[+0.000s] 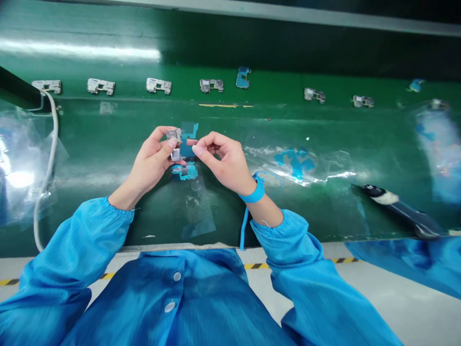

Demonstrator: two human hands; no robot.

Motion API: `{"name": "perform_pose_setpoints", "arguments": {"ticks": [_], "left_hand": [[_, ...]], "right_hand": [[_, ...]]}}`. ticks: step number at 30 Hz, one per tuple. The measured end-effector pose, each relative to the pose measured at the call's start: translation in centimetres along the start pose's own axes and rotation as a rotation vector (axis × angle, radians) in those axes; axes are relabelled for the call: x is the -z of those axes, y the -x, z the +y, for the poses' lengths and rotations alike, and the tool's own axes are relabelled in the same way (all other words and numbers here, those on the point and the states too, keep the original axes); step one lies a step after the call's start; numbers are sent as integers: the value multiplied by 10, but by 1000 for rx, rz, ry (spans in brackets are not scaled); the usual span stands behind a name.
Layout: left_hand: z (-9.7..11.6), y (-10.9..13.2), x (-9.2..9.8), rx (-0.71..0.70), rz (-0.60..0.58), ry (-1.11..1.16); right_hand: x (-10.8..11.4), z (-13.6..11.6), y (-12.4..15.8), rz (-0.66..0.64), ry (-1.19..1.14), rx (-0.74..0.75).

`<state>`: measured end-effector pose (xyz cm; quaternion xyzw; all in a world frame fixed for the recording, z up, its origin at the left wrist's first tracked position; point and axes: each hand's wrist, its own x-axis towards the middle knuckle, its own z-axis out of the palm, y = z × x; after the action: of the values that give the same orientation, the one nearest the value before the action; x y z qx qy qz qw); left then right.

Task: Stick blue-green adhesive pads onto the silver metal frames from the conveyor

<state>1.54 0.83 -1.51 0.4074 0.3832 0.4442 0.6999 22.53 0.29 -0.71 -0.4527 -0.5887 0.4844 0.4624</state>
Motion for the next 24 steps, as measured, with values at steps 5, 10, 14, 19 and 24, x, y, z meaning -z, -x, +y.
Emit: {"name": "perform_pose_setpoints", "arguments": {"ticks": [5,10,14,19,24], "left_hand": [[0,0,1,-18,-22,4],[6,0,0,26,4,-23],[11,2,-2,56,3,-46],[10,3,-1,62,-19,-61],[9,2,1,64,-50,-20]], "right_hand": [[-1,2,1,-30,54,5],[-4,3,4,-65,63,9],[-7,2,5,-72,75,-1],[-7,4,5,-72,109,1],[-7,5,5,-71,68,2]]}}
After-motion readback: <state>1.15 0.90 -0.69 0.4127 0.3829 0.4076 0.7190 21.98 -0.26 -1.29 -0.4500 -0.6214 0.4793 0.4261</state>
